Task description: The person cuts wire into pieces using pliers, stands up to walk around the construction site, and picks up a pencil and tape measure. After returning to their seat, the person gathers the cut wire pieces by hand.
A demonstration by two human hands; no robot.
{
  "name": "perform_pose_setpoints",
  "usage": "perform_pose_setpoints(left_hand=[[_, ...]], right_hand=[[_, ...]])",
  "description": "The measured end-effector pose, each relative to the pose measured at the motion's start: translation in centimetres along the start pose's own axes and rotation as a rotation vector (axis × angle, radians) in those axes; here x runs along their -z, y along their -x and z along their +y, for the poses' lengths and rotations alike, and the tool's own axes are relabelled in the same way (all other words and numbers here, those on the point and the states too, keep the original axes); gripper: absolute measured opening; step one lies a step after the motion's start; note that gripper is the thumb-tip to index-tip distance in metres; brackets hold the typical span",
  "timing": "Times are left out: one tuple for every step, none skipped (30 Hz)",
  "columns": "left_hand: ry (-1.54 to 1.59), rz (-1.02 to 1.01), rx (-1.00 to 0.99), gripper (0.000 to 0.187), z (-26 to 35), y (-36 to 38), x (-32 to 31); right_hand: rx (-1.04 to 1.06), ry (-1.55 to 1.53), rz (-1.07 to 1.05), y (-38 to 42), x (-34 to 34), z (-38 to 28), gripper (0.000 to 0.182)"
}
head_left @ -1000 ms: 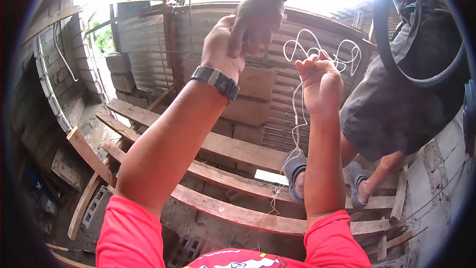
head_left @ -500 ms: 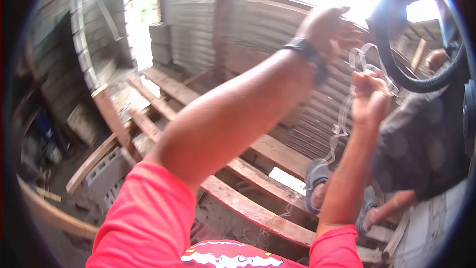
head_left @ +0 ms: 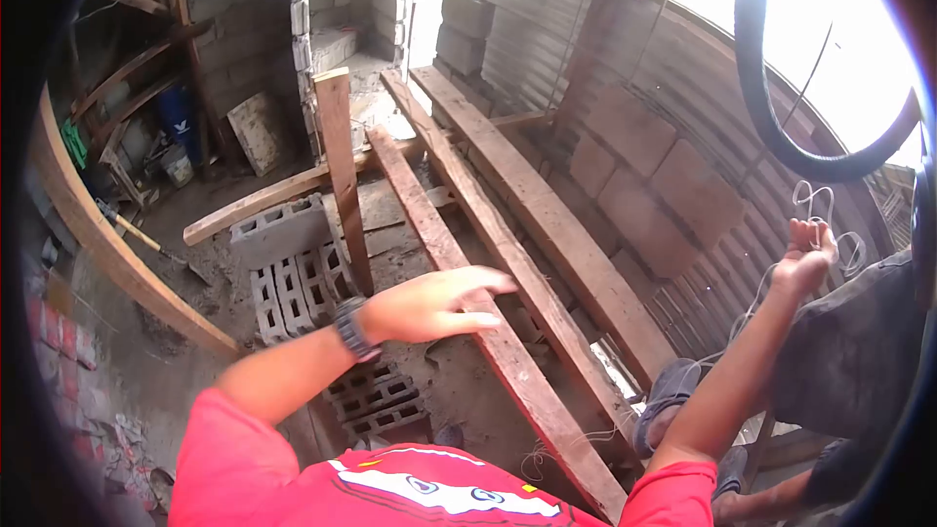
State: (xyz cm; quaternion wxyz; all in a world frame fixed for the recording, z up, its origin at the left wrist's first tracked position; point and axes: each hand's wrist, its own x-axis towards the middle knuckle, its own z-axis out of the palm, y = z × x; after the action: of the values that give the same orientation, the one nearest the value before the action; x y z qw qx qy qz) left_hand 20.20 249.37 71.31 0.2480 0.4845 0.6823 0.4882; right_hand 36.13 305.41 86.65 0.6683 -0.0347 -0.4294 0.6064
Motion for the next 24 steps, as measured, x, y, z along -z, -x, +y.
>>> perform_pose_setpoints(left_hand=[[-0.063, 0.116, 0.157, 0.057, -3.3, 4.4, 0.3], [-0.191, 0.250, 0.154, 0.052, -7.9, 9.1, 0.2], [-0.352, 0.319, 0.322, 0.050, -10.9, 14.3, -0.1], [-0.523, 0.402, 0.379, 0.048, -14.7, 20.0, -1.2], [-0.592, 0.496, 0.448, 0.047, -19.4, 26.7, -3.3], [-0.559, 0.499, 0.684, 0.049, -21.3, 32.6, -5.5], [-0.508, 0.549, 0.804, 0.051, -24.6, 39.1, -8.8], [-0.413, 0.543, 0.984, 0.056, -26.7, 45.4, -12.4], [-0.272, 0.542, 1.194, 0.059, -27.6, 50.8, -16.0], [-0.176, 0.569, 1.292, 0.060, -28.5, 56.1, -20.1], [-0.142, 0.570, 1.379, 0.057, -29.2, 60.8, -24.2], [-0.074, 0.674, 1.375, 0.055, -29.3, 65.2, -28.6], [0.066, 0.680, 1.518, 0.053, -27.1, 67.1, -31.1], [0.207, 0.678, 1.654, 0.051, -24.8, 68.8, -33.2], [0.235, 0.710, 1.638, 0.046, -25.1, 70.8, -35.7], [0.263, 0.741, 1.622, 0.040, -23.8, 71.6, -36.6], [0.444, 0.862, 1.606, 0.037, -23.4, 72.2, -37.2], [0.625, 0.992, 1.586, 0.034, -23.2, 73.5, -38.5], [0.794, 1.122, 1.565, 0.031, -21.3, 73.2, -38.8], [0.796, 1.134, 1.567, 0.031, -21.8, 73.2, -38.2], [0.612, 1.063, 1.429, 0.028, -24.1, 73.8, -38.3], [0.435, 0.982, 1.289, 0.026, -24.8, 74.5, -38.5], [0.557, 1.110, 1.358, 0.027, -25.3, 74.0, -37.8], [0.682, 1.237, 1.422, 0.028, -26.0, 73.0, -35.6]], right_hand=[[0.025, 0.115, 0.078, 1.4, -1.7, 1.4, 0.017], [0.051, 0.229, 0.155, 2.6, -2.8, 3.2, 0.017], [0.192, 0.417, 0.034, -0.6, 1.8, 9.1, 0.018], [0.265, 0.752, -0.067, -0.6, 5.2, 13.0, 0.018], [0.315, 1.061, -0.240, 0.4, 8.1, 16.5, 0.022], [0.363, 1.369, -0.423, 1.5, 11.8, 20.3, 0.028], [-0.071, 1.380, -0.493, 2.6, 18.5, 25.4, 0.037], [-0.686, 1.558, -0.413, 7.7, 15.8, 21.9, 0.038], [-0.788, 1.563, -0.402, 10.5, 18.1, 22.6, 0.034], [-0.847, 1.440, -0.278, 13.6, 18.4, 22.1, 0.030], [-0.941, 1.332, -0.234, 15.0, 20.2, 22.9, 0.027], [-0.941, 1.254, -0.118, 17.3, 19.7, 22.3, 0.025], [-0.943, 1.171, -0.001, 19.4, 19.0, 21.5, 0.024], [-0.950, 1.171, -0.022, 20.4, 18.8, 21.1, 0.024], [-0.950, 1.126, 0.047, 20.8, 18.7, 20.7, 0.020], [-0.947, 1.080, 0.118, 20.9, 19.0, 20.5, 0.017], [-0.961, 0.949, 0.153, 20.2, 19.7, 20.5, 0.013], [-0.973, 0.818, 0.187, 19.1, 20.3, 20.7, 0.010], [-0.949, 0.738, 0.192, 17.8, 20.3, 20.6, 0.010], [-0.926, 0.661, 0.200, 16.6, 20.1, 20.1, 0.012], [-0.907, 0.614, 0.195, 15.2, 19.7, 19.7, 0.016], [-0.886, 0.569, 0.193, 14.1, 18.8, 19.1, 0.019], [-0.830, 0.528, 0.167, 13.9, 17.0, 17.8, 0.023], [-0.771, 0.487, 0.143, 13.3, 14.7, 16.3, 0.026]])
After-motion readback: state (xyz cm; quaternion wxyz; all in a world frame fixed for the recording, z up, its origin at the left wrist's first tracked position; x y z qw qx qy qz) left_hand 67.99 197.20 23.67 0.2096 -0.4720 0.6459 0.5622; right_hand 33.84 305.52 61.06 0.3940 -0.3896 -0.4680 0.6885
